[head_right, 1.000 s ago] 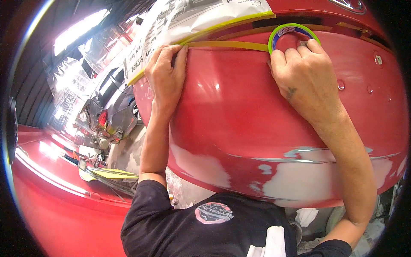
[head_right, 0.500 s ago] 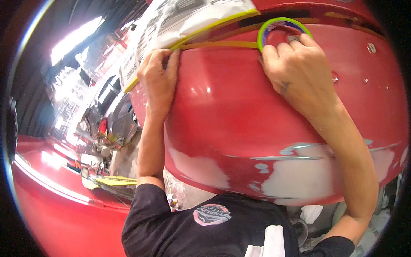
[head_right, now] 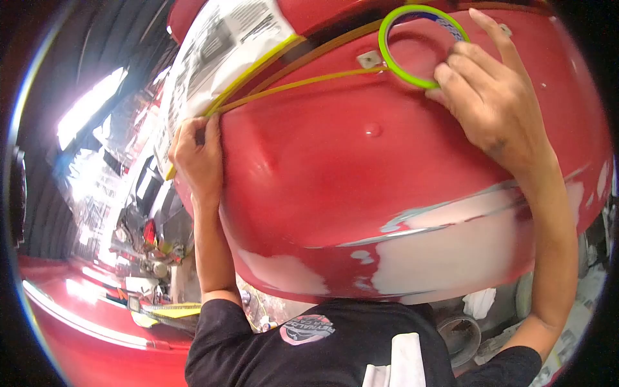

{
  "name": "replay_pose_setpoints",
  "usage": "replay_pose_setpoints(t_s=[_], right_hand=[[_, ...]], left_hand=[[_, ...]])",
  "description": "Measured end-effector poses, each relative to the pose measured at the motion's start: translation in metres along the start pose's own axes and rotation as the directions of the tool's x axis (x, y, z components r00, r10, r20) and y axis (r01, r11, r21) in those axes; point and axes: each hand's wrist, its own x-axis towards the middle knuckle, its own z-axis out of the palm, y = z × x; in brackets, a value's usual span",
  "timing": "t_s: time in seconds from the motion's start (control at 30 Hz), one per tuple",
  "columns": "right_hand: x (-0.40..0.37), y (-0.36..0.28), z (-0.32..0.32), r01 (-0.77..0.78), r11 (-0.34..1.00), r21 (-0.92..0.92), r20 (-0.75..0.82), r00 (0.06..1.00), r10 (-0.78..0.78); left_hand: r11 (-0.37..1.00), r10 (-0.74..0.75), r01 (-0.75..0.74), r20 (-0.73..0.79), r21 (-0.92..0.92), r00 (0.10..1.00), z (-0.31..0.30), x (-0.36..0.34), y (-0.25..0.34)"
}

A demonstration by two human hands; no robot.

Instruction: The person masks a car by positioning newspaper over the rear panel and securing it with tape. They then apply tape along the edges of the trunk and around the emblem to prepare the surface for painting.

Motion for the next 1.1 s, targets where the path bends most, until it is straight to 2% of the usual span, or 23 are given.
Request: replay_pose_setpoints(t_s=[0.03,0.1,0.17,0.2,0.27,0.4,0.47,0.7,0.77,0.9,0.97,1.0,1.03,1.1], right_hand=[[-0.004,0.008,-0.005,-0.011,0.999,-0.031,0.058,0.998,0.013],[-0.011,0.019,-0.005,-0.034,0.992,-0.124,0.008,0.999,0.035],[-0.016,0.030,-0.011,-0.068,0.991,-0.119,0.021,0.997,0.071],[-0.018,0.037,-0.012,-0.072,0.988,-0.138,0.023,0.997,0.075],[-0.024,0.044,-0.010,-0.078,0.979,-0.187,-0.076,0.995,0.065],[-0.019,0.045,-0.018,-0.137,0.976,-0.169,0.002,0.990,0.139],[-0.017,0.047,-0.016,-0.170,0.955,-0.245,0.014,0.984,0.179],[0.003,0.050,0.004,-0.280,0.911,-0.302,-0.083,0.960,0.268],[0.003,0.050,0.013,-0.337,0.858,-0.389,-0.004,0.932,0.364],[0.005,0.051,0.015,-0.370,0.844,-0.389,-0.001,0.916,0.401],[0.015,0.045,0.008,-0.377,0.815,-0.440,0.062,0.893,0.446],[0.021,0.036,0.013,-0.411,0.781,-0.469,-0.070,0.899,0.432],[0.023,0.035,0.020,-0.437,0.782,-0.444,-0.086,0.889,0.449],[0.018,0.043,0.033,-0.462,0.809,-0.365,-0.219,0.886,0.407]], left_hand=[[1.000,0.018,-0.018,0.001,-0.020,1.000,-0.001,0.000,0.002],[1.000,0.009,-0.009,0.011,-0.003,1.000,-0.002,0.001,0.003],[0.998,0.059,-0.059,-0.021,-0.001,0.998,0.001,0.002,0.000],[0.999,0.029,-0.030,-0.021,-0.022,0.999,0.003,0.001,-0.002],[0.999,-0.030,0.030,0.002,-0.037,1.000,0.001,0.000,0.000],[0.998,-0.031,0.031,0.003,-0.046,1.000,0.001,0.001,0.004],[0.999,-0.045,0.045,0.005,-0.028,0.999,0.000,0.002,0.006],[0.998,-0.046,0.047,0.013,-0.037,0.999,-0.001,0.002,0.006],[0.993,-0.110,0.111,0.033,-0.038,0.993,-0.002,0.003,0.008],[0.993,-0.111,0.112,0.044,-0.026,0.993,-0.003,0.003,0.004],[0.999,-0.030,0.029,0.029,0.025,0.999,-0.004,0.004,0.003],[0.997,-0.082,0.082,0.043,-0.006,0.996,-0.006,0.004,0.006],[0.997,-0.068,0.069,0.041,-0.021,0.997,-0.007,0.005,0.007],[0.995,-0.102,0.103,0.060,-0.006,0.993,-0.006,0.006,0.006]])
